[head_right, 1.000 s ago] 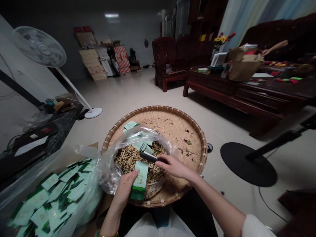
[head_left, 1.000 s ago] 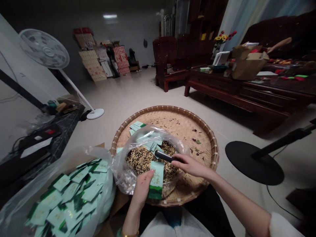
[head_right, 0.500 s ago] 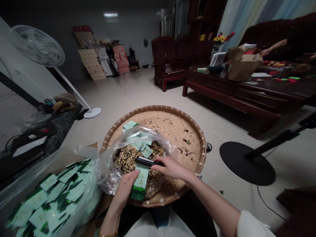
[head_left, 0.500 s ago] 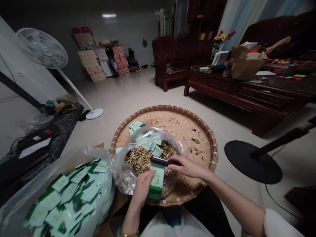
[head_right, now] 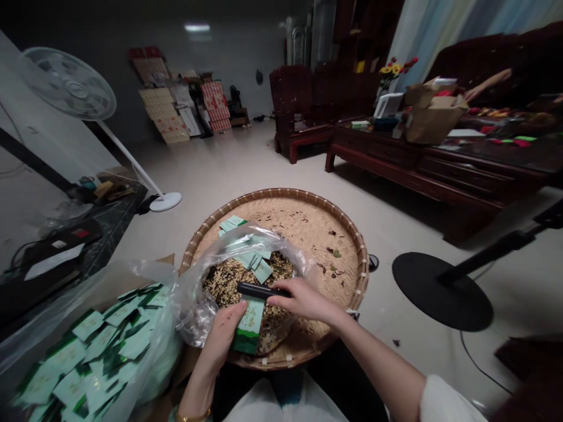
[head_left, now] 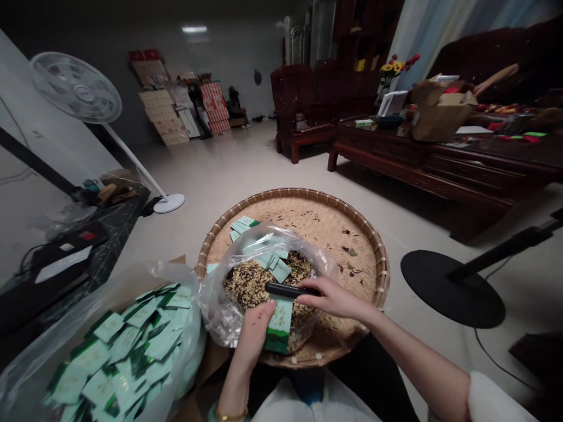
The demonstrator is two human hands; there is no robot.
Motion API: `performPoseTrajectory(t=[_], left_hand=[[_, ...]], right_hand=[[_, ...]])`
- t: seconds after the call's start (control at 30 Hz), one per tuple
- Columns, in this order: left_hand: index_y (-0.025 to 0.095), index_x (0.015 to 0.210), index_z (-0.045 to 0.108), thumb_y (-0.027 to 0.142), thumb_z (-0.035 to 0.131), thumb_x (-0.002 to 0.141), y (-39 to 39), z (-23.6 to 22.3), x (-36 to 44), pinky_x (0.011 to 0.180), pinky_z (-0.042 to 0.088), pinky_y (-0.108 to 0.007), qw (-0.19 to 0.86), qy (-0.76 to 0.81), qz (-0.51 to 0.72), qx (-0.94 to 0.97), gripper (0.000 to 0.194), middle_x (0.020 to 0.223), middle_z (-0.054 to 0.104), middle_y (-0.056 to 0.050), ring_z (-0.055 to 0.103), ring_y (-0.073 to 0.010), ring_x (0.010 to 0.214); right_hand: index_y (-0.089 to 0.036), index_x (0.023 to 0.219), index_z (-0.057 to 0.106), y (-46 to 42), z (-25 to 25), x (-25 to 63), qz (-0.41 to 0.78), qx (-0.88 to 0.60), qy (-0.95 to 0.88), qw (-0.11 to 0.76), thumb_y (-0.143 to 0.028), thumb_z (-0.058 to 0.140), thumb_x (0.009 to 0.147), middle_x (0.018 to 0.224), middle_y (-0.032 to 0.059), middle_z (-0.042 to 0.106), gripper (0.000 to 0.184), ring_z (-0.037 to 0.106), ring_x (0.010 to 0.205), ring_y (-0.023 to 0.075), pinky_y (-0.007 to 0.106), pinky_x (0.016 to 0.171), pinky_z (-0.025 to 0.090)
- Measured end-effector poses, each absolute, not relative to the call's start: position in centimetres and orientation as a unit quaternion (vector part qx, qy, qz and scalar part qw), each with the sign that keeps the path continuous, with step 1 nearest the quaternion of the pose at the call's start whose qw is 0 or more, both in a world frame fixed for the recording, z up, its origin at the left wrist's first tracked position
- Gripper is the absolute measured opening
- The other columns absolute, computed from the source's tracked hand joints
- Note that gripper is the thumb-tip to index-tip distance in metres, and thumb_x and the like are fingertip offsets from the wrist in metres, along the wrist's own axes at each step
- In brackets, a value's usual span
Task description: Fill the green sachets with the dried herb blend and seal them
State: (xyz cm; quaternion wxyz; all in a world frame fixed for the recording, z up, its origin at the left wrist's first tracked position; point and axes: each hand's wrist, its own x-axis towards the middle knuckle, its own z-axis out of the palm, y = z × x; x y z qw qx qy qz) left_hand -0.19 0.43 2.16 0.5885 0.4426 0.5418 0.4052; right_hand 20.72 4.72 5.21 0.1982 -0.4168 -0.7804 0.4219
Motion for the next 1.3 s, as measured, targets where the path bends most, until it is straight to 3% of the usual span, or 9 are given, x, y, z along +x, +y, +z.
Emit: performPoseTrajectory(t=[0.2,0.33,0.5,0.67,0.83,0.9,1.03,1.2,1.3], left_hand=[[0.011,0.062,0.064,0.058,0.061,0.071,0.5,2.0,-0.3,0.050,0.036,-0.021,0.591,0.542,0.400,0.444,0.048,0.054,0.060,-0.001,0.048,-0.0116,0.051],[0.011,0.064,0.065,0.058,0.062,0.070,0.6,1.7,-0.7,0.051,0.038,-0.022,0.593,0.546,0.414,0.422,0.047,0.054,0.061,-0.001,0.051,-0.0124,0.052],[0.011,0.068,0.066,0.059,0.064,0.068,0.4,1.8,-0.8,0.056,0.044,-0.025,0.597,0.552,0.432,0.391,0.048,0.058,0.065,-0.003,0.057,-0.0157,0.056],[0.012,0.068,0.066,0.058,0.063,0.069,0.2,2.3,-0.4,0.058,0.043,-0.025,0.603,0.539,0.423,0.408,0.046,0.059,0.064,-0.002,0.055,-0.0157,0.059],[0.013,0.057,0.056,0.062,0.059,0.070,0.1,2.1,0.2,0.049,0.032,-0.022,0.590,0.534,0.378,0.474,0.050,0.052,0.050,0.002,0.040,-0.0107,0.051],[0.015,0.054,0.051,0.061,0.057,0.071,0.0,1.9,0.4,0.047,0.027,-0.021,0.589,0.519,0.363,0.502,0.050,0.050,0.042,0.004,0.034,-0.0090,0.050],[0.016,0.052,0.045,0.060,0.056,0.073,-0.4,1.6,0.4,0.047,0.022,-0.021,0.604,0.499,0.349,0.515,0.050,0.050,0.035,0.005,0.027,-0.0078,0.050],[0.013,0.053,0.053,0.056,0.064,0.070,-0.8,1.5,-0.1,0.045,0.027,-0.021,0.647,0.496,0.364,0.450,0.047,0.048,0.044,0.004,0.035,-0.0074,0.046],[0.015,0.072,0.065,0.054,0.071,0.063,-0.7,2.6,-1.8,0.050,0.041,-0.023,0.621,0.509,0.523,0.284,0.040,0.058,0.060,0.001,0.052,-0.0118,0.050]], right_hand=[[-0.016,0.087,0.065,4.6,5.5,20.5,0.432,-0.410,-0.783,0.182,-0.047,0.048,0.088,0.074,0.0015,0.064,0.036,0.054,0.066,0.0150,0.024,0.057,0.037],[-0.016,0.091,0.063,5.0,5.3,21.5,0.443,-0.455,-0.747,0.199,-0.050,0.045,0.088,0.074,0.0013,0.063,0.039,0.054,0.064,0.0144,0.024,0.057,0.039],[-0.016,0.093,0.063,6.3,2.6,23.2,0.295,-0.567,-0.756,0.142,-0.050,0.048,0.086,0.088,0.0092,0.067,0.038,0.060,0.078,0.0223,0.030,0.068,0.043],[-0.014,0.102,0.060,6.6,1.0,22.5,0.182,-0.629,-0.744,0.134,-0.035,0.048,0.089,0.092,0.0140,0.067,0.028,0.062,0.086,0.0261,0.035,0.075,0.044],[-0.019,0.108,0.060,5.2,3.1,18.6,0.276,-0.505,-0.762,0.297,-0.039,0.044,0.092,0.102,0.0087,0.066,0.030,0.060,0.090,0.0203,0.029,0.075,0.044],[-0.018,0.088,0.063,4.7,3.4,17.1,0.308,-0.447,-0.775,0.323,-0.036,0.051,0.088,0.080,0.0033,0.066,0.021,0.058,0.071,0.0152,0.024,0.063,0.041],[-0.017,0.059,0.051,4.1,2.8,15.5,0.290,-0.408,-0.790,0.354,-0.029,0.050,0.088,0.057,-0.0021,0.050,0.031,0.044,0.054,0.0101,0.022,0.053,0.031],[-0.018,0.057,0.046,4.3,2.1,15.4,0.378,-0.419,-0.736,0.375,-0.036,0.052,0.086,0.053,-0.0044,0.044,0.034,0.040,0.051,0.0092,0.022,0.050,0.029],[-0.019,0.078,0.055,4.9,2.0,16.1,0.508,-0.448,-0.627,0.384,-0.047,0.038,0.089,0.053,-0.0054,0.045,0.035,0.041,0.043,0.0098,0.021,0.043,0.031]])
